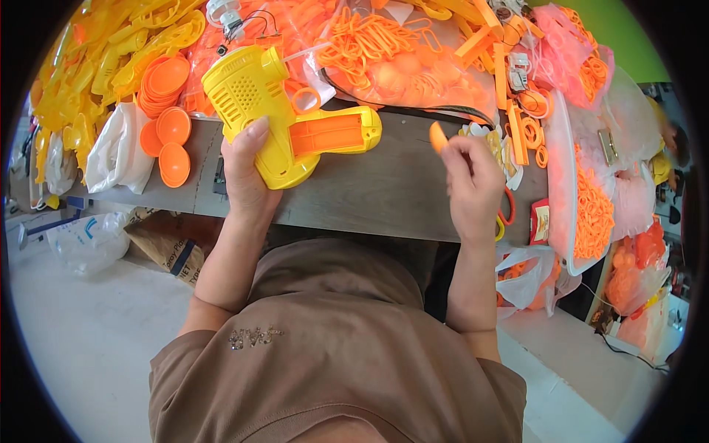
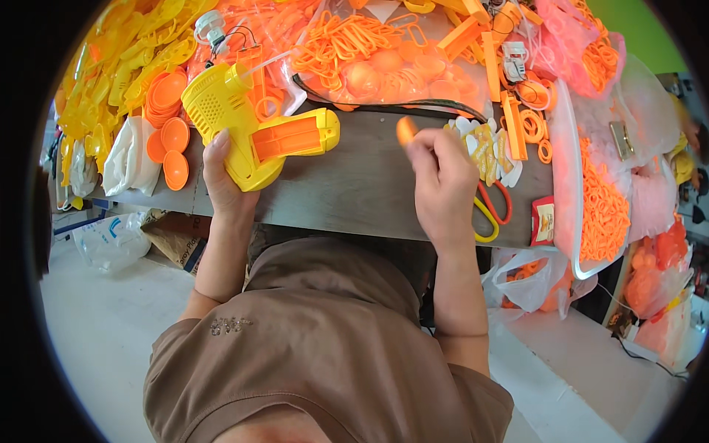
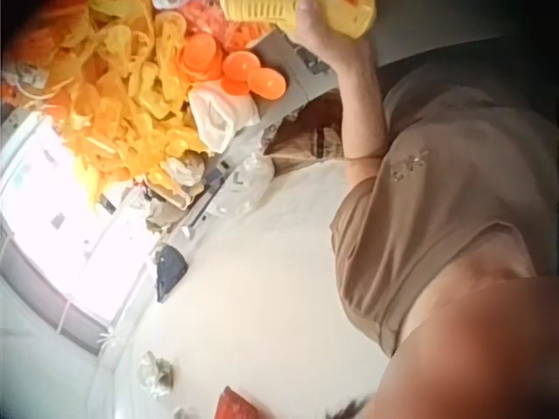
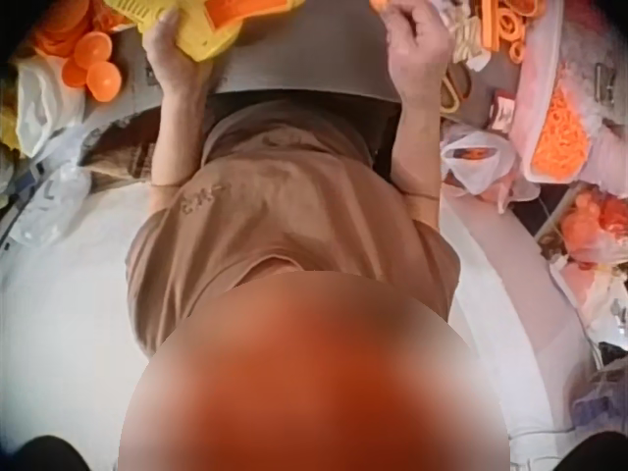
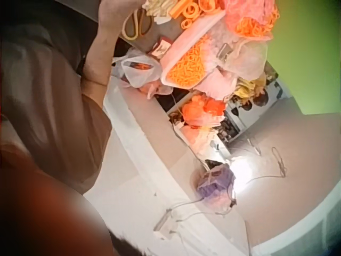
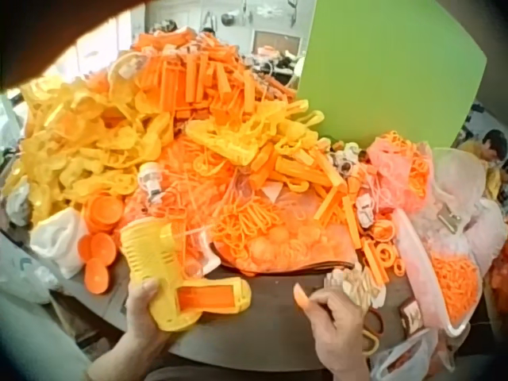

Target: Assembling a plastic yellow toy bubble gun by fitting internal components, wiring, and outer shell pieces together.

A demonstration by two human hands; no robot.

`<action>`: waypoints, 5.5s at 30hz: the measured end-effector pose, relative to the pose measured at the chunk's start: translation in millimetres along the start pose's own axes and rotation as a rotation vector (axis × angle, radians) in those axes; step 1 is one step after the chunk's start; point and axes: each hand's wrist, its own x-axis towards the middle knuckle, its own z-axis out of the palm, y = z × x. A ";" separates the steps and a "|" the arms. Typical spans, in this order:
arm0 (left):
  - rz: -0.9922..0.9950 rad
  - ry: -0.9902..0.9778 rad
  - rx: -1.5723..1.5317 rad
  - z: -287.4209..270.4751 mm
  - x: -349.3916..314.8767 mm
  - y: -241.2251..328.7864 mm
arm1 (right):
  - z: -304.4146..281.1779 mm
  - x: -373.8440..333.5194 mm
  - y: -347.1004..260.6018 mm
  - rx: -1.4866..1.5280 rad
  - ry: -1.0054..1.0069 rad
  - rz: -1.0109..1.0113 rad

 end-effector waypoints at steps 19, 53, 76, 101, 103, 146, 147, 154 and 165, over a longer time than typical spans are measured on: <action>-0.097 -0.080 -0.013 2.4 -11.9 -3.8 | 38.2 -24.3 -34.6 1.086 -0.331 0.368; -0.454 -0.306 0.192 -7.6 -36.2 16.7 | -5.6 -60.0 -27.4 1.038 -0.704 0.383; -0.540 -0.258 0.162 -6.6 -44.4 17.3 | -16.5 -65.1 -26.7 0.812 -0.747 0.141; -0.682 -0.171 0.064 4.5 -88.2 46.2 | -16.3 -90.9 -31.2 0.837 -0.775 -0.061; -0.698 -0.266 0.178 -0.5 -86.5 52.9 | -13.6 -96.5 -30.2 0.878 -0.740 -0.046; -0.330 -0.218 0.355 -25.1 -74.7 9.9 | -10.6 -69.1 -24.5 0.845 -0.757 0.364; -0.318 -0.224 0.352 -20.9 -73.4 10.1 | -13.7 -63.8 -26.8 0.586 -0.661 0.187; -0.481 -0.352 0.303 -10.7 -70.1 11.7 | -15.1 -8.3 -47.9 0.140 -0.233 -0.486; -0.402 -0.417 0.334 19.7 -40.8 -3.1 | -8.3 -26.4 -33.2 0.316 -0.343 -0.342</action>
